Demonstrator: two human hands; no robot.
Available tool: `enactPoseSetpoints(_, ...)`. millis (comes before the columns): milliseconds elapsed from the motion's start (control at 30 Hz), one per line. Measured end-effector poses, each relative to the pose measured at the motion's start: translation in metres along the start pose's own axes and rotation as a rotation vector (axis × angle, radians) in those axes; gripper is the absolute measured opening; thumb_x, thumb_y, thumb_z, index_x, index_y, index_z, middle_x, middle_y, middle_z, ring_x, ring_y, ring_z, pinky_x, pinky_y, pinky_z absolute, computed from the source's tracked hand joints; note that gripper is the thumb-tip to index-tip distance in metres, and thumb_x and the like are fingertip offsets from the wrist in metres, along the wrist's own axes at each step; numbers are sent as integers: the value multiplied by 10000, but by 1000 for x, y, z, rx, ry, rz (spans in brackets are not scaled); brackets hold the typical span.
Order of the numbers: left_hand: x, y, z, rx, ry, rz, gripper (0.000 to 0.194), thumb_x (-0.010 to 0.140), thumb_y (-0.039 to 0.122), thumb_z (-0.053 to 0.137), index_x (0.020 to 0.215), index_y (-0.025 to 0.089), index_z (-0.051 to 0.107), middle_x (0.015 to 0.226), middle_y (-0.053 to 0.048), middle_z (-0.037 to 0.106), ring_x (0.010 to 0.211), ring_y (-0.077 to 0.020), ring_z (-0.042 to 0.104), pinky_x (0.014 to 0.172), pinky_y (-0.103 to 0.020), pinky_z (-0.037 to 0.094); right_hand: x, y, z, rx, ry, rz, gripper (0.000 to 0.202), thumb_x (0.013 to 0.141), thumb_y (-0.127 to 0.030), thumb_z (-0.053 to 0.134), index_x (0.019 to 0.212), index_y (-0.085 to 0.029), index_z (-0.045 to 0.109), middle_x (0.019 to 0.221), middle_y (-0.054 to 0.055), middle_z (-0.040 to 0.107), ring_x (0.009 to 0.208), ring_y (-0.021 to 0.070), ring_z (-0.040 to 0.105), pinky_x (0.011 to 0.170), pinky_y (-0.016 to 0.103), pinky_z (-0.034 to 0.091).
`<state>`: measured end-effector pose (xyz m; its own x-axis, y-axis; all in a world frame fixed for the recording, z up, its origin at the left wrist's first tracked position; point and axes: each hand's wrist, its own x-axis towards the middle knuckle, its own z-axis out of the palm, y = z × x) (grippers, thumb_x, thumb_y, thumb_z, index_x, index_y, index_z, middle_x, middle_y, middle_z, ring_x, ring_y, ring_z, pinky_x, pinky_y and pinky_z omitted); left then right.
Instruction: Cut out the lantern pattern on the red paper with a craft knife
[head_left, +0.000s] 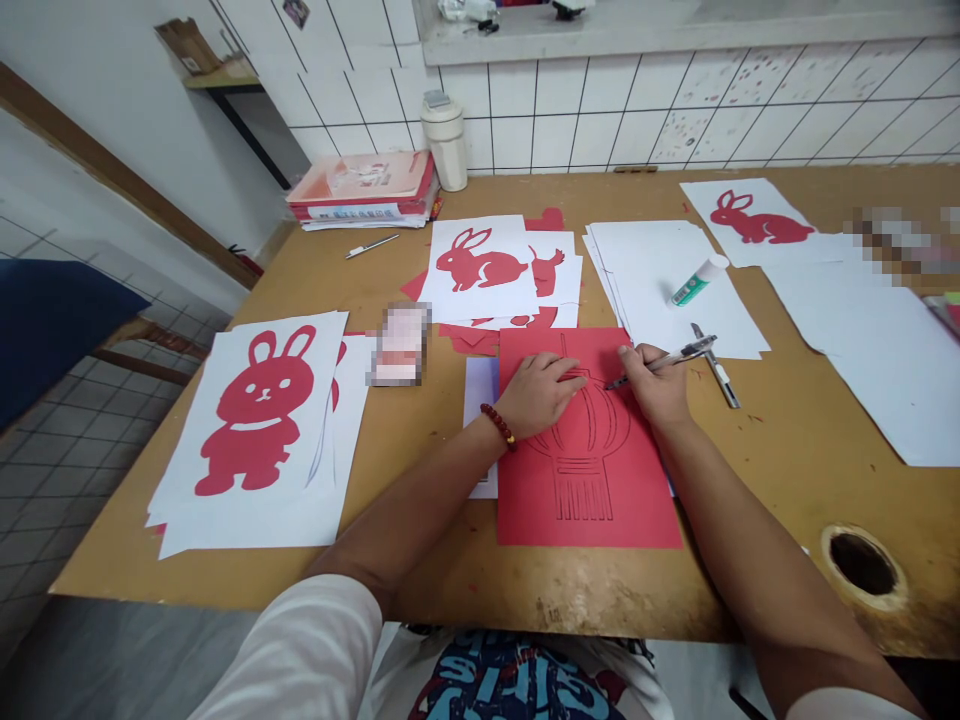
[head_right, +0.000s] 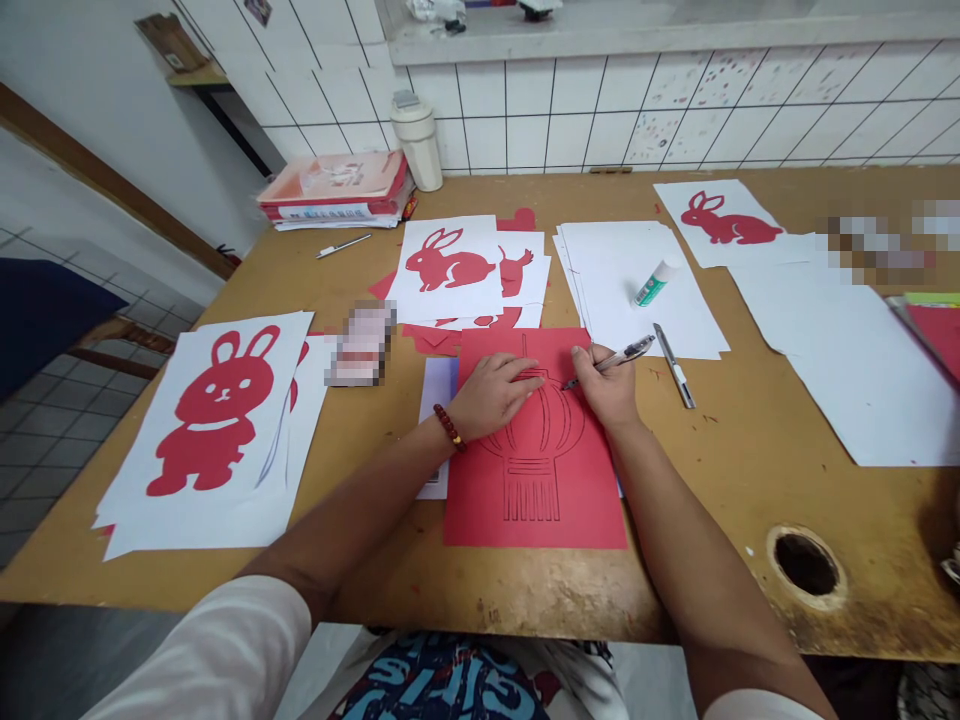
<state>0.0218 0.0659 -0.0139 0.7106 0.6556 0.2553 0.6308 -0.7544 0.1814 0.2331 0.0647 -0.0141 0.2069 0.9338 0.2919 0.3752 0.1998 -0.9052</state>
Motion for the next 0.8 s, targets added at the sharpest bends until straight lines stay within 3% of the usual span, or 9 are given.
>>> enactPoseSetpoints(800, -1, 1, -1, -3, 7, 0, 343, 1012, 210, 464, 1259, 254, 697, 1386, -80, 612, 1182, -265, 522, 1004, -464, 440, -2, -10, -1, -12, -2, 9, 497, 792, -406, 646, 479, -240, 298, 458, -53, 289, 464, 96, 278, 466, 272, 263)
